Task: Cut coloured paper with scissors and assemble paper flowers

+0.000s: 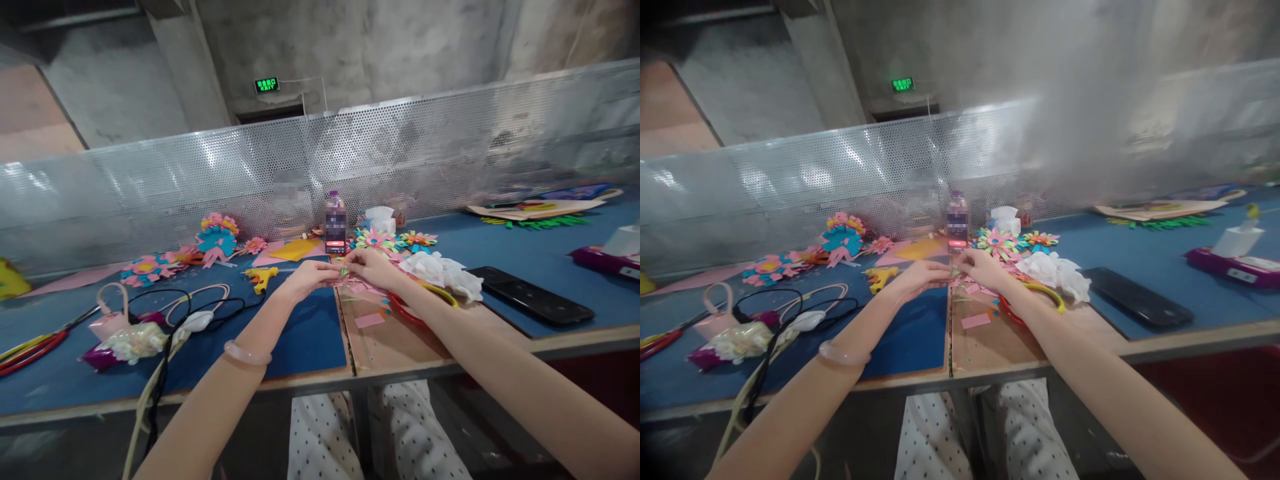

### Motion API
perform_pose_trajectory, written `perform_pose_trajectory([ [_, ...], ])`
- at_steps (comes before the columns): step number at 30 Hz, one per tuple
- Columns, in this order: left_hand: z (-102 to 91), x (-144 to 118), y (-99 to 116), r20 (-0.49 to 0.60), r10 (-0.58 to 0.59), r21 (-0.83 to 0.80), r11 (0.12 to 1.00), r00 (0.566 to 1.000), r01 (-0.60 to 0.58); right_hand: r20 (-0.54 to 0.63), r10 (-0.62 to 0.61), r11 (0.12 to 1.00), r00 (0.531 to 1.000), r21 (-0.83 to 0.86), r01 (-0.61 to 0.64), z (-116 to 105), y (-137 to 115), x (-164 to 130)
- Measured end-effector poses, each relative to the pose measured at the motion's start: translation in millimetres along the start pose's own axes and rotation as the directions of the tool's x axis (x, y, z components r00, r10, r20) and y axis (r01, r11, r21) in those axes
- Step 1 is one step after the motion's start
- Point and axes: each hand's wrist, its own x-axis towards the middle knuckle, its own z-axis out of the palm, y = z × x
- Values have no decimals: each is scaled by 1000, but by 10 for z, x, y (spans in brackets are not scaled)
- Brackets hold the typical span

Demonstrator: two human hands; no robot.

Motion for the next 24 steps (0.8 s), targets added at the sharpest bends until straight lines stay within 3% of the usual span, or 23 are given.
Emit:
perform_pose_trajectory([
  [7,16,13,-16,-66,2,41,999,998,1,0,2,999,1000,35,-2,52,72,11],
  [11,24,-3,-4,-51,-13,83,996,999,17,-16,8,1000,1000,29,-7,69,79,12],
  [17,63,-40,12,-65,131,353,930,989,-100,-60,1,1000,998,-8,-1,59,75,21],
  [24,79,-42,22,-101,174,343,930,980,-130,-110,-27,999,994,-24,24,51,67,27],
])
